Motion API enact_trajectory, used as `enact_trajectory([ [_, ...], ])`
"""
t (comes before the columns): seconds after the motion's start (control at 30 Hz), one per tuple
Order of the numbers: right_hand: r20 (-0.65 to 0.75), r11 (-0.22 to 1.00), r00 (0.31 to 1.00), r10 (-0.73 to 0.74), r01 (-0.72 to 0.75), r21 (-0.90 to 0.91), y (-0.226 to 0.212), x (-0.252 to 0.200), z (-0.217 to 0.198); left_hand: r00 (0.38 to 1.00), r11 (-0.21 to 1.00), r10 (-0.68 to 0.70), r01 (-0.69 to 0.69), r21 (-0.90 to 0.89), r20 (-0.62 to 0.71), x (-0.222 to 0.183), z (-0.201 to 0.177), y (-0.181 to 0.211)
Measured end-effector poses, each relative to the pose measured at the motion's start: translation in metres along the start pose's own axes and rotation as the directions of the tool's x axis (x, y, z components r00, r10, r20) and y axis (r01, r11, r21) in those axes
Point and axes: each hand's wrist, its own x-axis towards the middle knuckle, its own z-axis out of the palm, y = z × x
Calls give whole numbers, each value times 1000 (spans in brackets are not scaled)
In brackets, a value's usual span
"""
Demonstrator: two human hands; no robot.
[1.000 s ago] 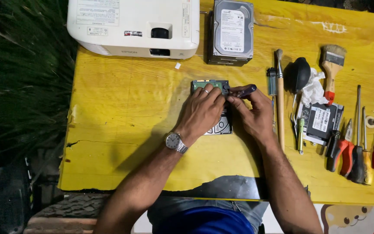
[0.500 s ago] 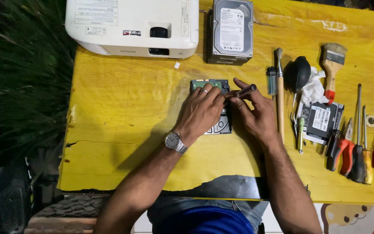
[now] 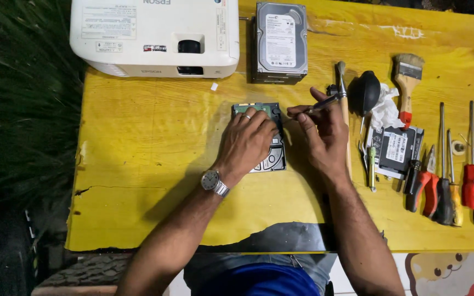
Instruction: Disassembling and cleaning a hard drive PCB using a screwdriver, brush, and air blower
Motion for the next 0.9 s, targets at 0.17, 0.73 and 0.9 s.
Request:
enact_trajectory([
  [0.17,-121,999,993,0,4,37,7,2,-1,990,982,-119,128,-137,70,-8,7,-6],
  [0.73,-90,998,996,-28,33,55,19,-8,16,909,915,-402,393,96,108,-23,-41,-95],
  [0.9,-62,996,998,-20,26,90,25,-14,25,902,914,-400,380,141,166,-20,-44,-92],
])
